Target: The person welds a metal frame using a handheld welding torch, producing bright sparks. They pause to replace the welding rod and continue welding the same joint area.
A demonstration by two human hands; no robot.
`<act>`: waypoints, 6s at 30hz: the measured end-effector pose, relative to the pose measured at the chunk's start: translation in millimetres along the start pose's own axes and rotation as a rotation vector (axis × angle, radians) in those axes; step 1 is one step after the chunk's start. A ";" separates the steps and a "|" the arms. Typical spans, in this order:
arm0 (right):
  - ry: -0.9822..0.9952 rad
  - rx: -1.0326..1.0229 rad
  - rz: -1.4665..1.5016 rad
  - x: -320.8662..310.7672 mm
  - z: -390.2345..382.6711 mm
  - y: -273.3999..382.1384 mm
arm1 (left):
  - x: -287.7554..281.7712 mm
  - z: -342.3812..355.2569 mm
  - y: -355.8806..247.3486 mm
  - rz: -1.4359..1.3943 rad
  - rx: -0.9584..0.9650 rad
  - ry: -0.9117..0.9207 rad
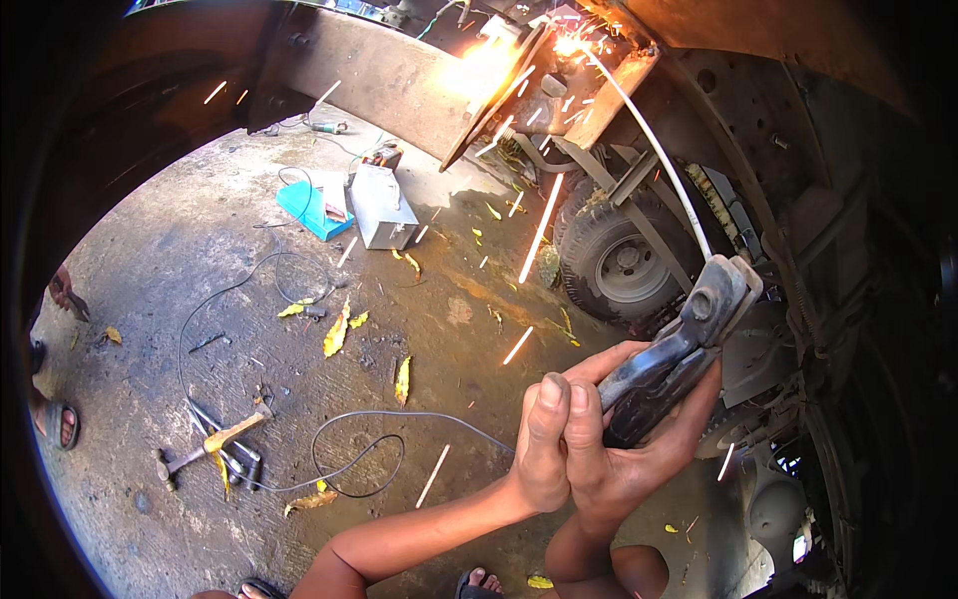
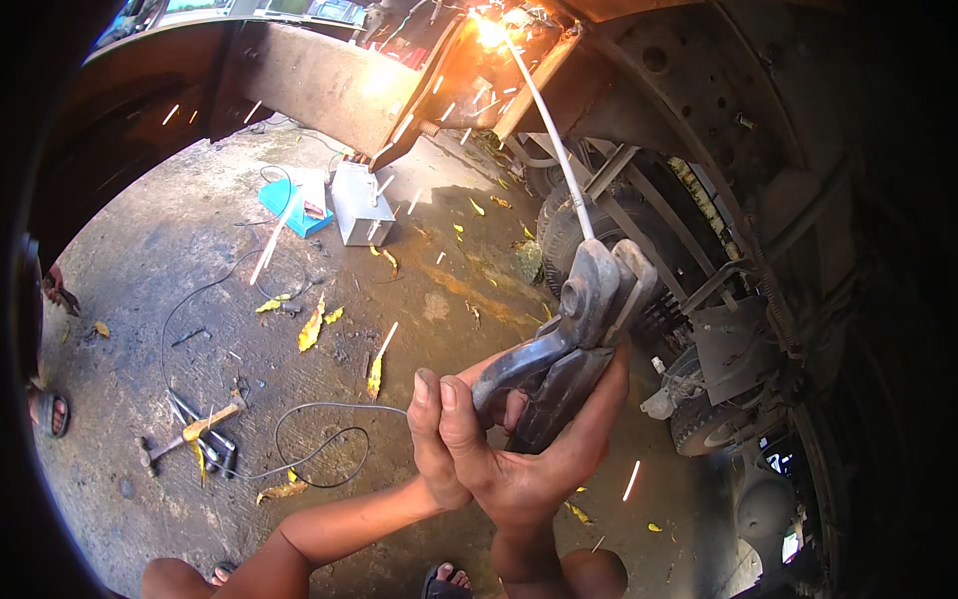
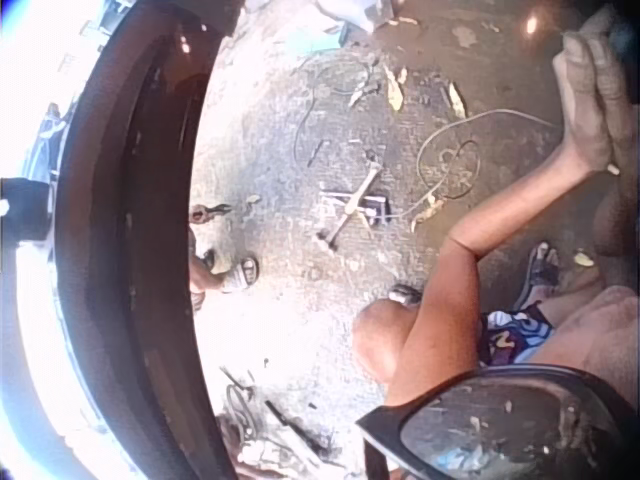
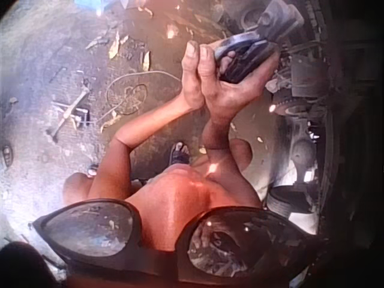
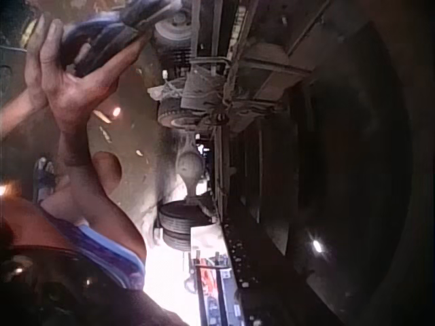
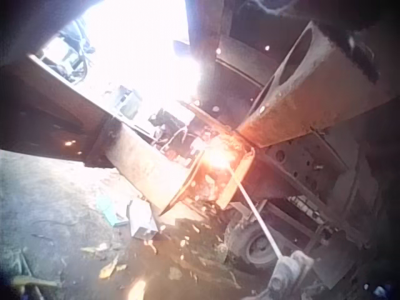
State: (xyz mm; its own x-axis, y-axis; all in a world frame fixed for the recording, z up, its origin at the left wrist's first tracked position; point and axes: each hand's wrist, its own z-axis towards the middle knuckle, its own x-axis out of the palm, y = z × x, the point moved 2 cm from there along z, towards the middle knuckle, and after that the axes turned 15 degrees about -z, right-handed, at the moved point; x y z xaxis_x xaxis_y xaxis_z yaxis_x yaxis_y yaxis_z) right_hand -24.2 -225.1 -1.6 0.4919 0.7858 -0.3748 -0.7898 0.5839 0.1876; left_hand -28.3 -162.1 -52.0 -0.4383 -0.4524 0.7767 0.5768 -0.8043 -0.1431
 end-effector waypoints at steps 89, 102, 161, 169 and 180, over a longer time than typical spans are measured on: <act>0.042 0.033 0.059 2.6 2.7 4.8 | -1.7 -1.7 1.9 -0.003 0.030 -0.061; 0.049 0.067 0.058 7.1 1.8 3.0 | -1.1 -1.2 0.7 -0.033 0.026 -0.079; 0.032 -0.029 0.014 7.0 10.2 5.9 | -1.5 1.6 2.9 -0.034 0.012 -0.109; 0.026 -0.005 0.029 8.4 9.0 4.5 | 0.7 3.8 1.3 -0.069 0.027 -0.098; -0.029 -0.090 0.006 5.7 4.6 -1.9 | -1.5 4.6 0.0 0.026 0.072 -0.030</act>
State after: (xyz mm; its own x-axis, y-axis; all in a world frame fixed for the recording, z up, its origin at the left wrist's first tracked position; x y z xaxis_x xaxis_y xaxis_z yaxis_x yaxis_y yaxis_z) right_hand -18.3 -220.8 0.1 0.4961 0.7959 -0.3471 -0.8220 0.5592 0.1074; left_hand -24.5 -159.7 -50.3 -0.4023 -0.4597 0.7917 0.6358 -0.7625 -0.1197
